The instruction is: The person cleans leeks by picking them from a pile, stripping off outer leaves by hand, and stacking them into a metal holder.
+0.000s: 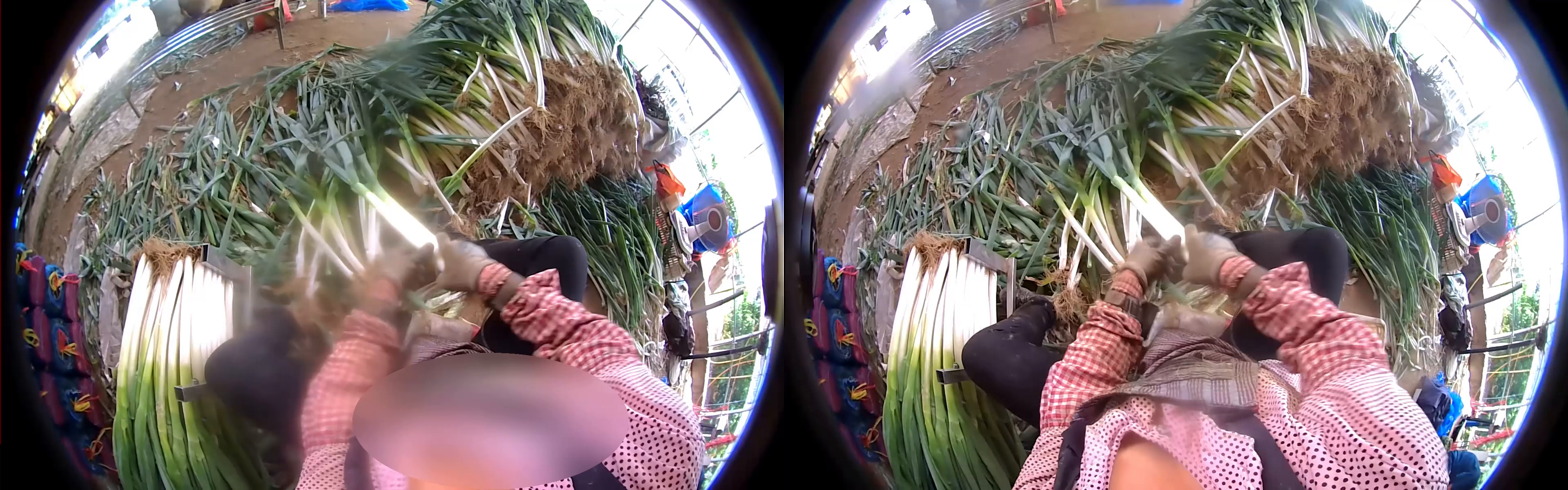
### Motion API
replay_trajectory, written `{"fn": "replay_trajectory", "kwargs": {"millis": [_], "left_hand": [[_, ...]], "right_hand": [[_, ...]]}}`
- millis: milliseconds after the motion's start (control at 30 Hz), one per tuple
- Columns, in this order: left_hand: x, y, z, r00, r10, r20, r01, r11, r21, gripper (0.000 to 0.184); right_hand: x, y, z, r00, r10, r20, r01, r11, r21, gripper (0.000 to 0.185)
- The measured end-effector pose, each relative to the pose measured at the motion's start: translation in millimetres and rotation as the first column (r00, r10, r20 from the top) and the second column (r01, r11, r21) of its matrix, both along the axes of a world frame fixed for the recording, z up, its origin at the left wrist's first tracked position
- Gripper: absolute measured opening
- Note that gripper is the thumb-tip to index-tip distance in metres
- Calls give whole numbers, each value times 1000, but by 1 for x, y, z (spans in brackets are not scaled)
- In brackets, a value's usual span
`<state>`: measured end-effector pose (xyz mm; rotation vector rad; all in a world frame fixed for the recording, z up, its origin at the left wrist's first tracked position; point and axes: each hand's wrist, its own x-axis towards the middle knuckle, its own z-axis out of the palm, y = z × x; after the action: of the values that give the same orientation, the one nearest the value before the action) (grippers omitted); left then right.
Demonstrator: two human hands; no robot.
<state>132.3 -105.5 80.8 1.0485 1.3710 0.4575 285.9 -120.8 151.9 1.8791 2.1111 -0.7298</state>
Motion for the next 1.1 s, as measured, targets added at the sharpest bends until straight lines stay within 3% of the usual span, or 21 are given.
{"fn": "replay_trajectory", "kwargs": {"millis": [33, 67, 133, 167, 200, 267, 300, 400, 433, 467, 500, 533, 567, 633, 700, 733, 767, 800, 900, 1033, 1100], "left_hand": [[-8, -6, 56, 997, 22, -74, -16, 997, 78, 56], [-7, -2, 58, 973, -171, -158, 209, 939, 274, 48], [-7, 0, 63, 844, -324, -427, 535, 570, 624, 32], [1, -2, 37, 974, -135, -180, 223, 484, 846, 27], [23, 16, 2, 985, -29, -172, 174, 236, 956, 20], [1, 19, 54, 653, -293, -699, 743, 427, 515, 26], [5, 23, 38, 646, -444, -621, 749, 524, 406, 26], [10, 12, 21, 681, -307, -665, 723, 429, 542, 17], [3, 21, 62, 631, -368, -683, 724, 595, 349, 11], [-15, 23, 99, 568, -189, -801, 698, 626, 348, 7], [-35, 32, 106, 632, 172, -756, 663, 384, 642, 3], [-66, 35, 137, 581, 387, -716, 677, 257, 689, 8], [-100, 39, 171, 471, 389, -792, 678, 415, 607, 12], [-180, 28, 212, 113, 878, -466, 741, 238, 628, 8], [-271, -37, 285, -75, 847, -527, 775, 382, 504, 6], [-314, -75, 303, -1, 882, -472, 809, 278, 518, 7], [-320, -121, 330, -121, 859, -497, 825, 366, 431, 10], [-309, -162, 349, -305, 788, -535, 736, 552, 392, 10], [-330, -230, 330, -615, 185, -766, 107, 983, 151, 32], [-362, -257, 221, -133, -143, -981, -429, 900, -74, 55], [-354, -257, 184, 9, -29, -1000, -467, 884, -30, 57]], "right_hand": [[9, -4, 28, 995, 83, 64, -84, 996, 22, 62], [20, -16, 64, 990, 124, 74, -124, 992, -2, 66], [50, -44, 117, 934, 350, 69, -356, 925, 129, 78], [58, -54, 140, 924, 382, 3, -378, 913, 153, 75], [48, -69, 176, 918, 393, 43, -395, 904, 167, 71], [59, -93, 222, 881, 459, 111, -472, 864, 175, 68], [73, -104, 232, 862, 494, 115, -507, 827, 242, 63], [76, -125, 265, 870, 467, 158, -492, 846, 205, 73], [73, -125, 271, 872, 473, 125, -489, 845, 217, 75], [72, -122, 274, 861, 486, 151, -508, 800, 320, 77], [72, -120, 277, 850, 494, 182, -522, 750, 405, 79], [74, -119, 281, 841, 497, 213, -533, 699, 477, 81], [70, -102, 274, 836, 527, 154, -518, 663, 540, 79], [45, -59, 252, 795, 605, 47, -477, 576, 664, 76], [-19, -5, 230, 580, 807, 111, -501, 246, 830, 72], [-50, 26, 206, 532, 842, 92, -472, 204, 857, 73], [-92, 56, 190, 385, 921, 66, -474, 136, 870, 70], [-145, 76, 170, 249, 969, 16, -452, 102, 886, 64], [-312, 87, 112, 329, 908, -260, -691, 419, 589, 42], [-463, 98, -4, 91, 960, -264, -819, 223, 529, 25], [-476, 99, -28, 109, 974, -199, -869, 191, 456, 27]]}}
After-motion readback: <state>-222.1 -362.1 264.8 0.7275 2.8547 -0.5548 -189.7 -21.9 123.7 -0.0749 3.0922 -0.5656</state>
